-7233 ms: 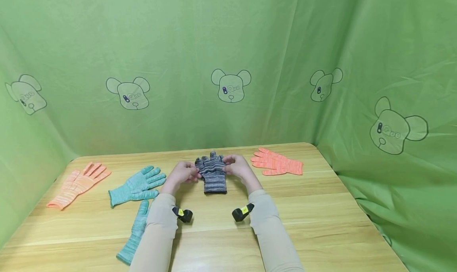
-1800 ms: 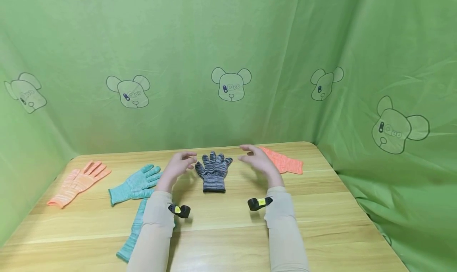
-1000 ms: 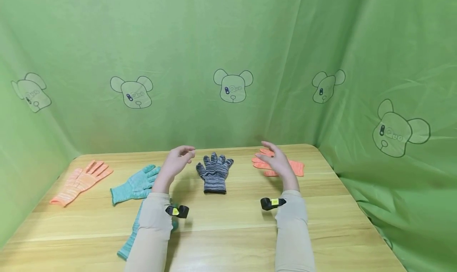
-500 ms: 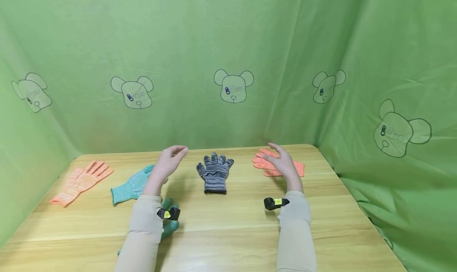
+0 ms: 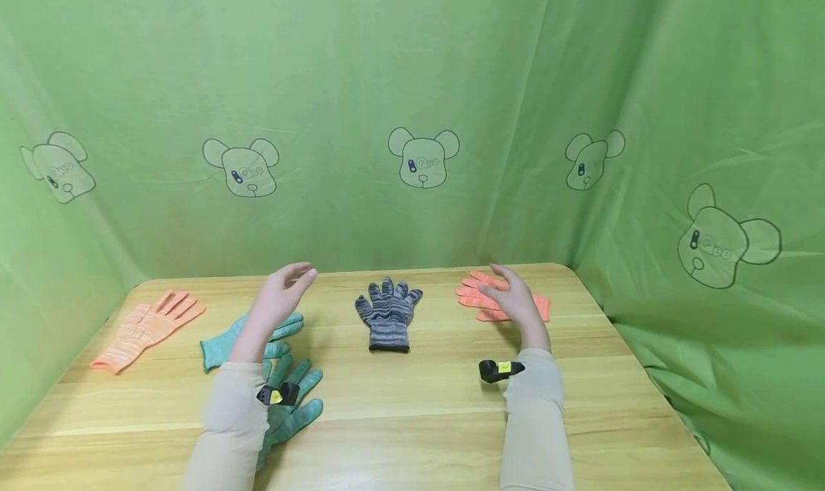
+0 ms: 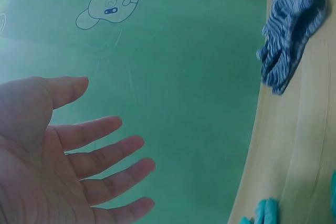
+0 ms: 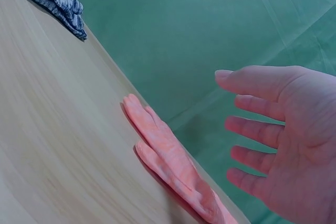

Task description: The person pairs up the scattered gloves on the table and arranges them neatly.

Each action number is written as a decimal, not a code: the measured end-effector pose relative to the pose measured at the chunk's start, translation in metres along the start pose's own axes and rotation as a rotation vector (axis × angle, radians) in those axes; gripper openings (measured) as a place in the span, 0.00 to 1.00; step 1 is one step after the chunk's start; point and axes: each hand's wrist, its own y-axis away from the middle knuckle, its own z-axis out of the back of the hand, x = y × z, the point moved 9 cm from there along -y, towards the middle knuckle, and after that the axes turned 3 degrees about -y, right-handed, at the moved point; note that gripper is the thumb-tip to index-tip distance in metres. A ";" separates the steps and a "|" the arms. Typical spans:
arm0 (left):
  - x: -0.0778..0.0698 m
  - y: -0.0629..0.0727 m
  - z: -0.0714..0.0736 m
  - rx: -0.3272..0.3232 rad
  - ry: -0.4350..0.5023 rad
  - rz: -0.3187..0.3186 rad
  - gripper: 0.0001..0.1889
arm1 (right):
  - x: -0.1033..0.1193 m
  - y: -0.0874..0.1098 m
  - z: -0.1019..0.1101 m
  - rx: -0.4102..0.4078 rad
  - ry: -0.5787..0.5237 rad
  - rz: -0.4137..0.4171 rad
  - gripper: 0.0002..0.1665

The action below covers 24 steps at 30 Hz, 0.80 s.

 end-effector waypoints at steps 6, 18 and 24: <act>0.005 0.007 0.013 -0.002 -0.075 0.014 0.32 | -0.005 0.001 0.003 -0.015 0.029 -0.014 0.44; 0.011 0.018 0.028 0.013 -0.147 0.008 0.36 | -0.011 -0.001 0.002 -0.005 0.095 -0.036 0.41; 0.017 0.022 0.036 0.008 -0.220 -0.022 0.38 | -0.017 -0.003 0.002 -0.005 0.096 -0.064 0.41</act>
